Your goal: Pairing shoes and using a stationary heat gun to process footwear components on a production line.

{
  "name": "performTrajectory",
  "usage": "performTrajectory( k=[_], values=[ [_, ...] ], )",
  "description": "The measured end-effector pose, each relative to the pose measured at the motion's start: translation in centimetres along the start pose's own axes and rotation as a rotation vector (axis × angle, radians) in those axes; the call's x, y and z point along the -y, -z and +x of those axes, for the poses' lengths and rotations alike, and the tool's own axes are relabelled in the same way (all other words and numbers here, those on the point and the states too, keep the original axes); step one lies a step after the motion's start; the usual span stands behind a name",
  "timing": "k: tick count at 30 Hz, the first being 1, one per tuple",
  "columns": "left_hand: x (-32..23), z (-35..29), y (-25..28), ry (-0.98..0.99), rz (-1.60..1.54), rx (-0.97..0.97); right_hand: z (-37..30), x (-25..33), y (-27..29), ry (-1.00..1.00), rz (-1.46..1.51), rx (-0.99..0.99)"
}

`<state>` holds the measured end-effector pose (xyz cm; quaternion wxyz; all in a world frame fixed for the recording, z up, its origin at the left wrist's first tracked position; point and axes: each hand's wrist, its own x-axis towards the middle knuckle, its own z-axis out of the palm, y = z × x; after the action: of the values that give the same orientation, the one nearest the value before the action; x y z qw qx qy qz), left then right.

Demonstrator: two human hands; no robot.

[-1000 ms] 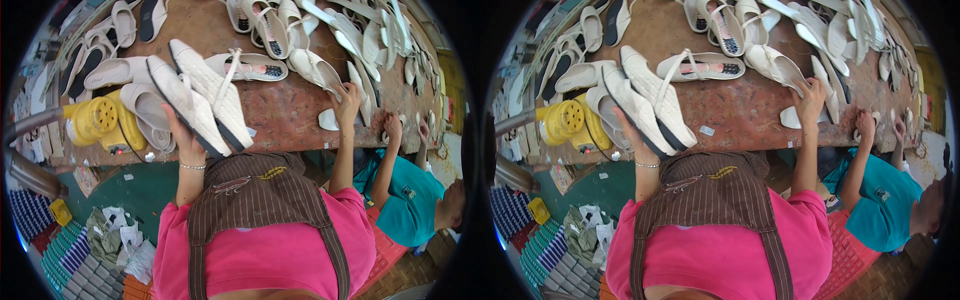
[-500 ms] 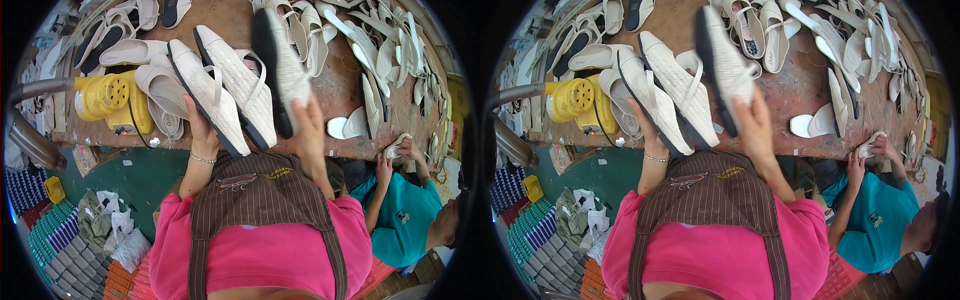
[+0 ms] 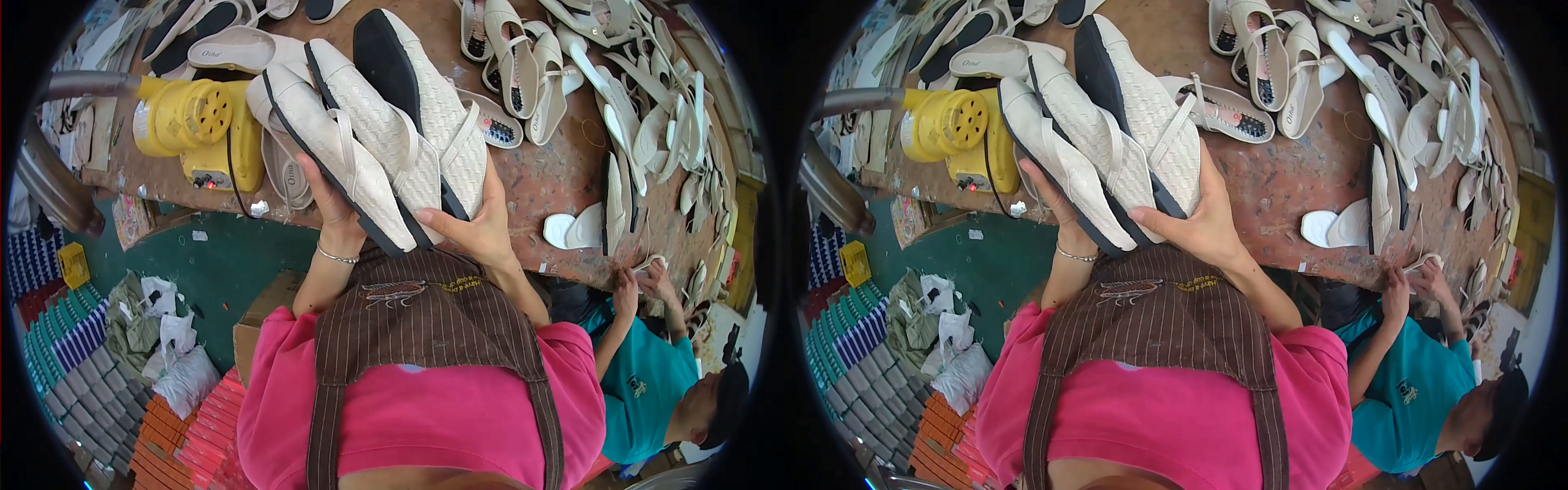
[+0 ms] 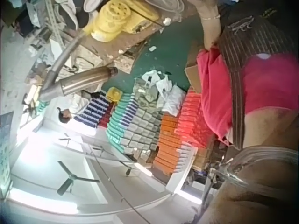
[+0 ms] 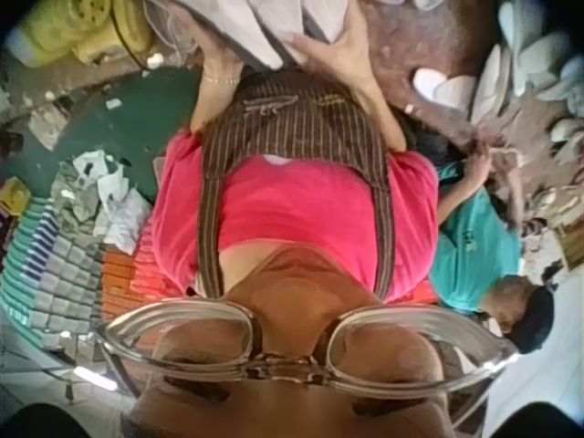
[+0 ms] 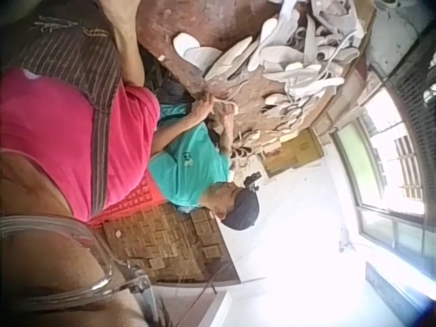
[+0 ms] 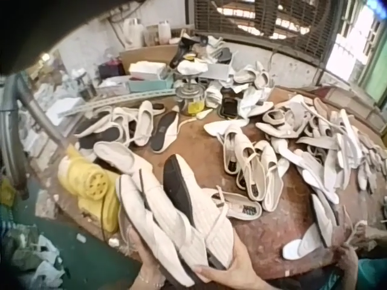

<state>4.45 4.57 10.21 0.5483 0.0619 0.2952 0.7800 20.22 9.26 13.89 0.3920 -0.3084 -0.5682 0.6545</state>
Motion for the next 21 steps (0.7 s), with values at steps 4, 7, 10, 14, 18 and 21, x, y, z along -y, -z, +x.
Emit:
performTrajectory(
  k=[4,7,10,14,18,21],
  values=[
    [-2.0,-1.0,0.1,-0.086,0.004,-0.102,0.9,0.3,-1.9,-0.020,0.051,0.089],
    [-4.0,-2.5,-0.6,-0.200,0.023,-0.199,1.5,-0.2,-3.5,0.006,-0.012,0.164],
    [-6.7,-4.1,1.4,-0.342,0.052,-0.288,2.7,-1.2,-4.1,0.016,-0.097,0.271],
    [-11.7,-8.3,3.5,-0.586,0.061,-0.493,2.8,-2.7,-4.8,-0.160,-0.077,0.364],
    [-14.8,-9.4,6.1,-0.756,0.025,-0.594,1.8,-7.9,-2.7,-0.296,-0.219,0.365],
    [-17.0,-9.0,8.7,-0.839,-0.007,-0.617,0.9,-11.6,-0.6,-0.406,-0.225,0.420]
  ],
)
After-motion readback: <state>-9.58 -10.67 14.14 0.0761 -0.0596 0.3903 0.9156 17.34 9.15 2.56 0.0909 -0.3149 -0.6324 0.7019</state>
